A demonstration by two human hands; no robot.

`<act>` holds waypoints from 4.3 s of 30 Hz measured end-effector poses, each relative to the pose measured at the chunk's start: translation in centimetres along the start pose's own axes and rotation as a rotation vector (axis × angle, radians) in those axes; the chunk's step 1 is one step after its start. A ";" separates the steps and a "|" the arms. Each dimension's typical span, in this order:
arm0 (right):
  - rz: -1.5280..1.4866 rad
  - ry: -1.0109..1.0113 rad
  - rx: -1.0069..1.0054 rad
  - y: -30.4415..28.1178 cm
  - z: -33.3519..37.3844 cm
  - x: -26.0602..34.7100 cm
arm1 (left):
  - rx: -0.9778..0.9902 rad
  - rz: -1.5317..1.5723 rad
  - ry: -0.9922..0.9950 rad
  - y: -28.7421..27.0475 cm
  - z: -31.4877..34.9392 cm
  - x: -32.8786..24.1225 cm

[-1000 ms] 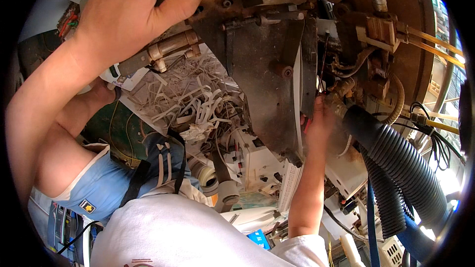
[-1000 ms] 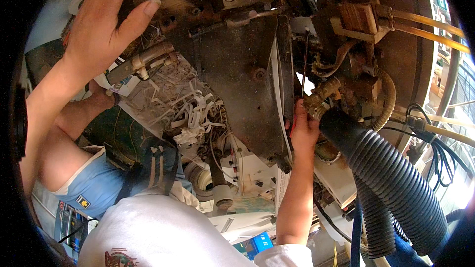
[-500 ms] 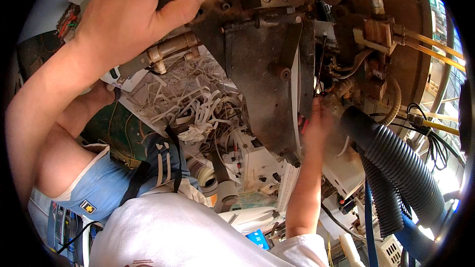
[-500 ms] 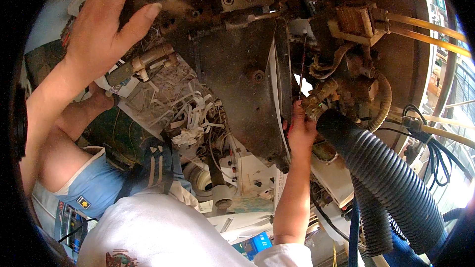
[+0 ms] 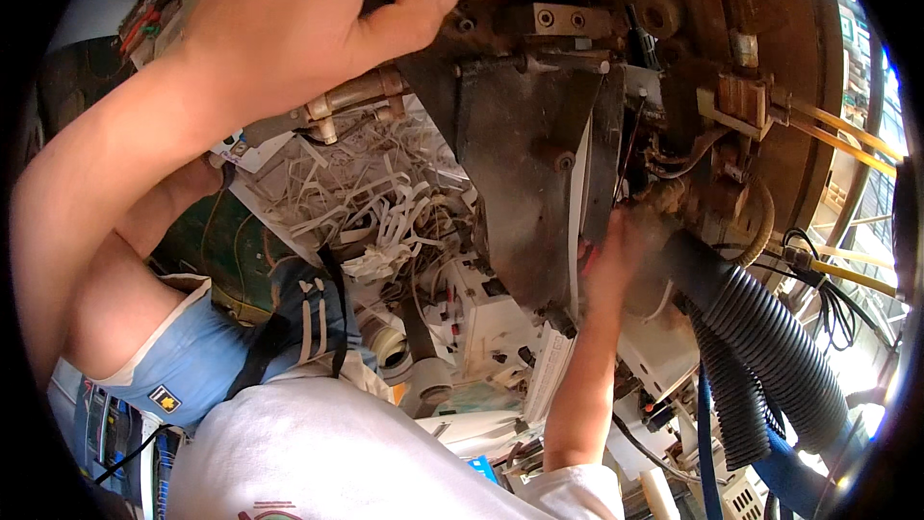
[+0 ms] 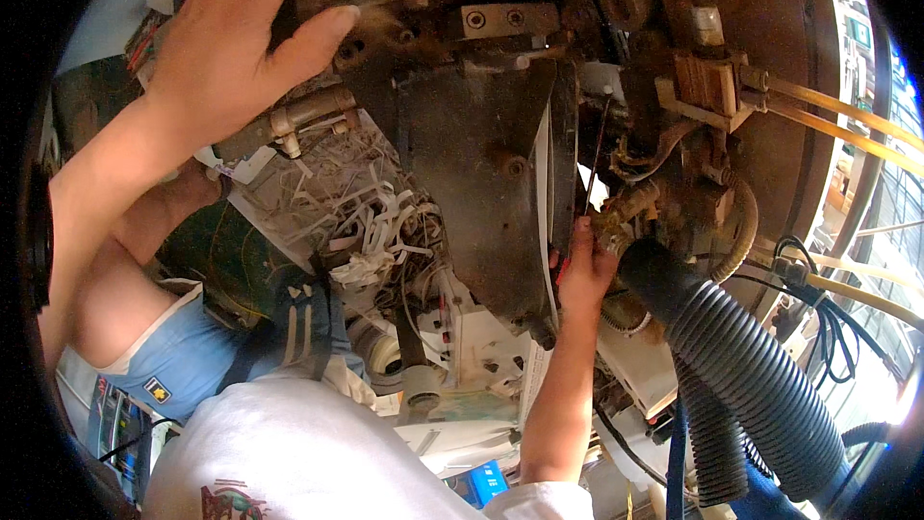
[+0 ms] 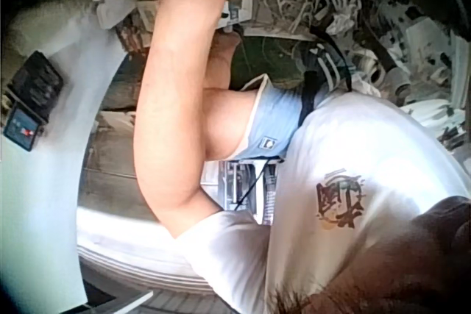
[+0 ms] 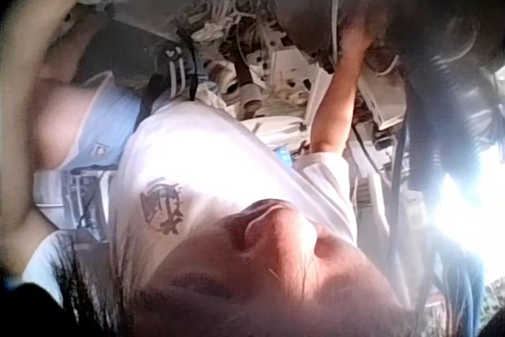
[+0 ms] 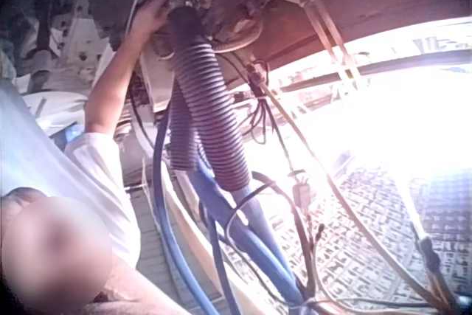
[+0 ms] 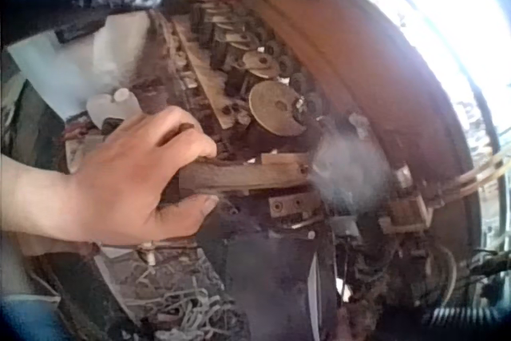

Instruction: The person uses pliers to cut and remove zip ties from a complex assembly of wires and hoses on a large machine. They then use a screwdriver to adjust or tighten components within the machinery's internal structure.

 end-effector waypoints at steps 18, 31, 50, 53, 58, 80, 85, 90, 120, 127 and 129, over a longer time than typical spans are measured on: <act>-0.013 -0.029 0.043 -0.8 -0.3 -1.3 | 0.092 -0.133 -0.033 0.7 -0.1 -0.3; 0.172 0.062 0.116 -1.2 -0.1 -1.5 | 0.061 -0.076 0.025 0.8 -0.2 -0.2; 0.035 -0.018 0.051 -0.7 -0.1 -0.9 | 0.073 -0.085 0.003 0.7 0.0 0.0; 0.062 -0.022 0.076 -0.5 -0.1 -0.4 | 0.066 -0.087 0.001 0.7 0.0 0.0; 0.047 -0.028 0.054 -0.8 -0.2 -0.7 | 0.052 -0.117 0.035 0.8 -0.1 -0.5; 0.029 -0.036 0.051 -0.5 0.0 -0.7 | 0.042 -0.100 0.047 0.9 0.0 -0.3; 0.032 -0.015 0.039 -0.5 0.1 -0.8 | 0.072 -0.086 0.023 0.9 0.0 -0.1; 0.011 -0.023 0.044 -0.3 0.2 -0.4 | 0.057 -0.098 0.046 0.9 0.1 -0.3; -0.057 -0.043 0.091 -0.2 0.0 -0.9 | 0.073 -0.107 0.030 1.2 -0.1 -0.1; -0.002 0.016 0.024 -0.4 0.2 -1.0 | 0.069 -0.104 0.027 1.1 0.1 0.0; 0.023 0.013 0.018 -1.0 0.0 -1.4 | 0.055 -0.111 0.045 1.2 0.0 -0.2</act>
Point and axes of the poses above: each hand's wrist, its own z-axis away from the middle knuckle, its own y-axis out of the palm, x = y × z, the point moved 9 cm from there along -z, towards the middle knuckle, and after that the axes turned 13 degrees about -y, right-handed, at the moved point
